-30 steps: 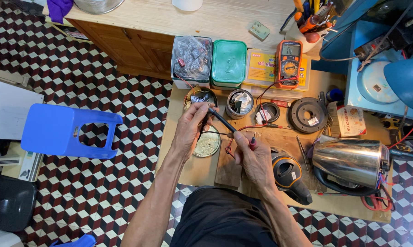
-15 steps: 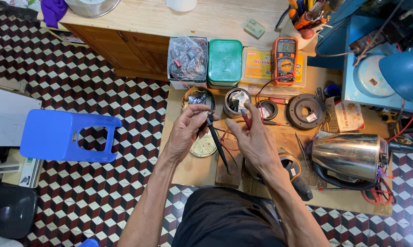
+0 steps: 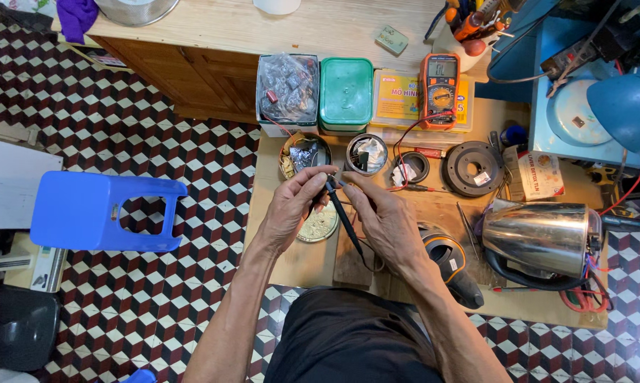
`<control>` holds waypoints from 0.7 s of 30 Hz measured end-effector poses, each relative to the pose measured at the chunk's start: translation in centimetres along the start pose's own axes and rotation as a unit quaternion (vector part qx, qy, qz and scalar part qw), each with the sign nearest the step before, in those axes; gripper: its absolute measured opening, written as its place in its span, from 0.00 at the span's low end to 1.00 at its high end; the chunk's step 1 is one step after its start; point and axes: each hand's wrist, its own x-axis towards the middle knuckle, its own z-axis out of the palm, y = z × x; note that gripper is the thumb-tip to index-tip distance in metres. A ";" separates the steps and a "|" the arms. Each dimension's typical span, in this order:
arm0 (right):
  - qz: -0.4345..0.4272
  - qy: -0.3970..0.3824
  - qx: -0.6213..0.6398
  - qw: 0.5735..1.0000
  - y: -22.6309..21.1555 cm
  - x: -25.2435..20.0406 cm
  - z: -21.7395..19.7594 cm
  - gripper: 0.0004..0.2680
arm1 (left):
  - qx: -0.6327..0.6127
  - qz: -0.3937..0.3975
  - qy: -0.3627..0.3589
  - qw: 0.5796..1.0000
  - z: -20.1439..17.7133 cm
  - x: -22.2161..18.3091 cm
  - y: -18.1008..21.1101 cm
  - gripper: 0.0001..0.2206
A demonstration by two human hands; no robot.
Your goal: The person works on the internal wiring of a disassembled electric kettle base. They use a multimeter to test connections, then use pliers to strip and adjust wires on the heating element assembly. The kettle body and base are handled and repositioned during the process.
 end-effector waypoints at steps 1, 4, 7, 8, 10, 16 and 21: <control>0.004 0.005 -0.004 1.000 0.1 0.0 0.0 0.14 | 0.003 0.001 -0.001 1.000 0.1 0.1 0.0 0.16; 0.018 0.017 -0.040 0.999 0.6 0.5 0.4 0.13 | 0.012 -0.001 0.002 1.000 0.2 0.0 0.1 0.16; -0.014 0.028 0.009 0.999 0.9 0.5 0.7 0.13 | 0.026 0.006 0.011 1.000 0.4 0.0 0.1 0.15; -0.032 0.033 0.015 0.999 1.1 0.4 0.7 0.13 | 0.027 0.002 0.015 1.000 0.6 0.1 0.0 0.15; -0.069 0.038 0.027 0.997 1.3 0.5 0.8 0.13 | 0.029 -0.005 0.030 0.999 0.6 0.2 -0.1 0.15; -0.020 0.035 0.041 0.998 2.0 0.4 1.6 0.14 | 0.026 -0.001 0.030 0.999 0.6 0.5 -0.6 0.15; 0.004 0.040 0.089 0.995 2.0 0.3 2.0 0.14 | 0.014 -0.004 0.027 1.000 1.0 0.6 -1.0 0.15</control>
